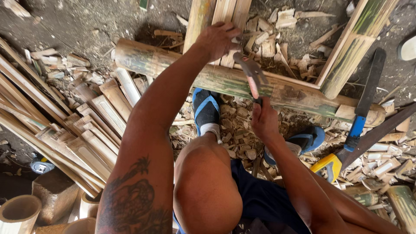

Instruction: The person assembles a bamboo frame by placing thin bamboo strips into a jig, sawing them to length, and hammering nails to secure them. The person repeatedly picks up strips, cuts them, and fastens them to the frame.

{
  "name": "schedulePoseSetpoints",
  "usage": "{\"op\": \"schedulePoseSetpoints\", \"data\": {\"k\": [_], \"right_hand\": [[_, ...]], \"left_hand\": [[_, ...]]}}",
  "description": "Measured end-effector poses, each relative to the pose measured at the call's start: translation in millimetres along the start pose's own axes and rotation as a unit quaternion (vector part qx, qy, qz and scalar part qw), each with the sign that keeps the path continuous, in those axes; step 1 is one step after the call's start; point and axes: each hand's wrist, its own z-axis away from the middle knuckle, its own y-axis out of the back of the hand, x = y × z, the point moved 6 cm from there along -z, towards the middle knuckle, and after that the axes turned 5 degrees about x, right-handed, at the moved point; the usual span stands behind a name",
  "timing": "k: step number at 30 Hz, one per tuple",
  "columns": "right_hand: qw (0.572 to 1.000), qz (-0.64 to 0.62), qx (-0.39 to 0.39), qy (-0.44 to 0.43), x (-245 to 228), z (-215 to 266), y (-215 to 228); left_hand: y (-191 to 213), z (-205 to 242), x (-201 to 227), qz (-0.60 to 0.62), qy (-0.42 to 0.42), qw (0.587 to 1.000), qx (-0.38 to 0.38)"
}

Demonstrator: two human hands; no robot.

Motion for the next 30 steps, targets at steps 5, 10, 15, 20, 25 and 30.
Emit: {"op": "schedulePoseSetpoints", "data": {"k": [5,10,15,20,25,30], "right_hand": [[0.999,0.037,-0.024,-0.023,-31,-15,6],[0.998,-0.045,0.027,0.036,-52,-13,21],[0.989,0.119,-0.068,-0.048,-46,-22,4],[0.974,0.053,0.098,0.197,-78,-17,32],[0.994,0.098,-0.037,-0.029,-45,-21,11],[0.995,0.070,-0.036,-0.062,-22,-13,-5]], "left_hand": [[-1,-1,3,0.016,0.037,0.999,0.022],[1,5,4,0.039,0.057,0.997,0.028],[10,3,3,0.049,0.074,0.996,-0.007],[8,4,2,0.034,0.067,0.997,-0.002],[4,-1,-1,0.048,0.073,0.996,0.001],[8,15,11,0.027,0.051,0.988,0.144]]}}
